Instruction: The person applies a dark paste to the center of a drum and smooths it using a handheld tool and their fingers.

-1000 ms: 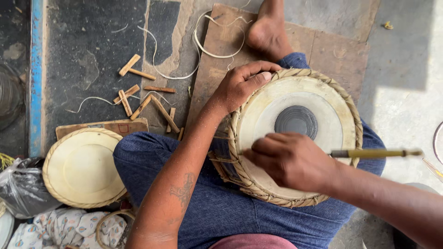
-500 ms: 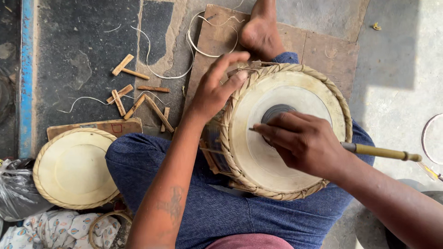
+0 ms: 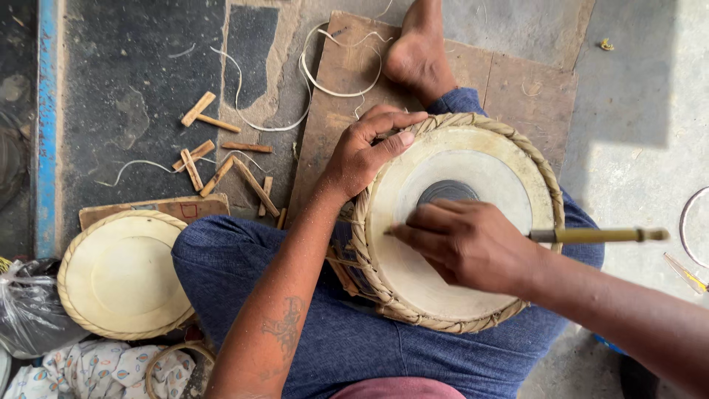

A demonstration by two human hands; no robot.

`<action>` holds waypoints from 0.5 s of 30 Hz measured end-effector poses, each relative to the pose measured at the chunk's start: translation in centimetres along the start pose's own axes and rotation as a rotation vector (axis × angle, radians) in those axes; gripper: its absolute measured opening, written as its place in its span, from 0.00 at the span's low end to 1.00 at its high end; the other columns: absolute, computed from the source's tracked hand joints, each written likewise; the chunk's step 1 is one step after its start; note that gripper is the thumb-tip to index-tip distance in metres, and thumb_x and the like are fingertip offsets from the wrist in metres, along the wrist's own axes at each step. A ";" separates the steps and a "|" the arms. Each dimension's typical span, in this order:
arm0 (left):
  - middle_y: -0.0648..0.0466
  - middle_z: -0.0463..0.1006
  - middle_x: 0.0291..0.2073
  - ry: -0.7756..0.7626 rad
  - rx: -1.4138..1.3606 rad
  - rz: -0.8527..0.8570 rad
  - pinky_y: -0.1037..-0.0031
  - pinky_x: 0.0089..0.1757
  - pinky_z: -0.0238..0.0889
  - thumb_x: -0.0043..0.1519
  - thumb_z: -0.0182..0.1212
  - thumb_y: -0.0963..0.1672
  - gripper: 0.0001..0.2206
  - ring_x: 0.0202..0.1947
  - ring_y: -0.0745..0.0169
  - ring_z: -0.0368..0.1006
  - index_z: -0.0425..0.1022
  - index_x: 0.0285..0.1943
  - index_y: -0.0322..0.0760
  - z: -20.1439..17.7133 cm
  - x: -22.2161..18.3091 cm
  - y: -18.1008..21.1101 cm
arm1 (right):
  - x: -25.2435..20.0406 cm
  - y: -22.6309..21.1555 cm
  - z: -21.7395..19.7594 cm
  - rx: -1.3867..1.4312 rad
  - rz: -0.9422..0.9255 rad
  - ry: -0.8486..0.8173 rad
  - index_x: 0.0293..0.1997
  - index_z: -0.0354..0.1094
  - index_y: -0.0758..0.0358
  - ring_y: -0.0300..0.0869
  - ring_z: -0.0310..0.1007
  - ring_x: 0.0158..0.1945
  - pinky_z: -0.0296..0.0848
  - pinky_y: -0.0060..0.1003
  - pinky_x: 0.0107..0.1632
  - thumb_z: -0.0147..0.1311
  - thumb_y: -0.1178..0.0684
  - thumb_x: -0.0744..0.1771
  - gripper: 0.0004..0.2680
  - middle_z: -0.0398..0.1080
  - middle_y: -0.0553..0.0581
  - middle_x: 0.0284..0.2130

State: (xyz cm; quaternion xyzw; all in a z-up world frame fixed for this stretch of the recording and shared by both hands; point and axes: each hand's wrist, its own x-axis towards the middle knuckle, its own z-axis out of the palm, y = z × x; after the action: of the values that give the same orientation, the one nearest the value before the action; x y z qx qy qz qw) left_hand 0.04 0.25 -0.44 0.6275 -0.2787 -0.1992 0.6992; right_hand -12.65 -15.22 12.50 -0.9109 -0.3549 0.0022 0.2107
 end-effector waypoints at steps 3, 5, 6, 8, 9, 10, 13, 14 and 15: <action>0.55 0.75 0.54 -0.026 -0.034 -0.037 0.71 0.62 0.61 0.68 0.60 0.47 0.16 0.60 0.64 0.69 0.79 0.62 0.41 -0.1 0.0 -0.3 | 0.8 3.1 0.2 -0.129 0.096 -0.003 0.51 0.76 0.62 0.45 0.73 0.34 0.75 0.41 0.35 0.59 0.57 0.60 0.14 0.71 0.53 0.32; 0.55 0.74 0.52 -0.022 -0.040 -0.053 0.71 0.61 0.62 0.67 0.61 0.47 0.16 0.58 0.64 0.70 0.79 0.62 0.41 0.1 -0.5 -0.9 | -1.0 0.2 1.2 -0.159 0.019 -0.025 0.52 0.76 0.66 0.43 0.73 0.34 0.75 0.39 0.34 0.59 0.57 0.62 0.14 0.72 0.53 0.33; 0.55 0.74 0.50 0.000 -0.028 -0.036 0.71 0.60 0.64 0.67 0.62 0.47 0.16 0.56 0.64 0.71 0.80 0.62 0.41 -0.1 -0.4 -1.0 | -1.4 -0.8 1.3 -0.215 -0.091 -0.033 0.54 0.75 0.69 0.41 0.72 0.34 0.75 0.36 0.32 0.59 0.57 0.64 0.14 0.73 0.53 0.34; 0.55 0.74 0.49 0.023 -0.002 -0.017 0.72 0.60 0.63 0.67 0.62 0.47 0.16 0.56 0.64 0.71 0.81 0.61 0.41 0.2 -0.3 -0.7 | -1.8 -1.5 1.1 -0.148 -0.084 -0.005 0.54 0.74 0.66 0.40 0.73 0.37 0.76 0.36 0.36 0.58 0.57 0.64 0.14 0.72 0.52 0.36; 0.56 0.74 0.47 0.031 0.020 -0.003 0.72 0.61 0.62 0.67 0.62 0.47 0.15 0.55 0.64 0.71 0.81 0.61 0.41 0.2 0.0 -0.5 | -1.8 -1.5 0.9 -0.080 -0.060 0.024 0.55 0.74 0.63 0.39 0.73 0.40 0.77 0.36 0.40 0.57 0.57 0.64 0.13 0.72 0.51 0.37; 0.56 0.74 0.47 0.025 0.024 0.000 0.72 0.61 0.62 0.67 0.62 0.47 0.15 0.55 0.64 0.71 0.81 0.61 0.41 0.2 0.2 -0.4 | -1.5 -0.5 0.8 -0.082 -0.058 0.030 0.55 0.74 0.63 0.39 0.73 0.40 0.77 0.36 0.40 0.57 0.57 0.64 0.13 0.72 0.51 0.37; 0.56 0.72 0.48 -0.040 -0.045 -0.052 0.73 0.61 0.61 0.67 0.61 0.47 0.15 0.56 0.65 0.70 0.80 0.61 0.41 0.2 0.4 -1.0 | -0.5 2.2 1.2 -0.095 -0.053 0.058 0.52 0.74 0.65 0.42 0.73 0.38 0.73 0.37 0.34 0.57 0.54 0.64 0.13 0.71 0.52 0.35; 0.56 0.73 0.48 -0.034 -0.055 -0.029 0.73 0.61 0.62 0.67 0.61 0.47 0.15 0.57 0.65 0.69 0.80 0.61 0.41 0.0 0.4 -1.3 | -0.6 2.1 1.4 -0.130 -0.059 0.013 0.53 0.75 0.67 0.43 0.72 0.35 0.73 0.38 0.33 0.57 0.54 0.63 0.15 0.71 0.53 0.33; 0.56 0.73 0.49 -0.028 -0.064 -0.005 0.73 0.61 0.62 0.68 0.61 0.47 0.15 0.58 0.66 0.69 0.80 0.62 0.41 -0.1 0.1 -1.5 | -0.6 1.9 1.6 -0.164 -0.064 -0.033 0.55 0.75 0.69 0.43 0.71 0.33 0.73 0.39 0.33 0.57 0.54 0.61 0.17 0.70 0.54 0.31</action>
State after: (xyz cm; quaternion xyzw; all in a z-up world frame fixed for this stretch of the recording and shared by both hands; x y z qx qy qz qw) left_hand 0.33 0.06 -1.91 0.6028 -0.2804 -0.2187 0.7142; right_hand -12.11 -16.27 10.19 -0.9130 -0.3864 -0.0188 0.1294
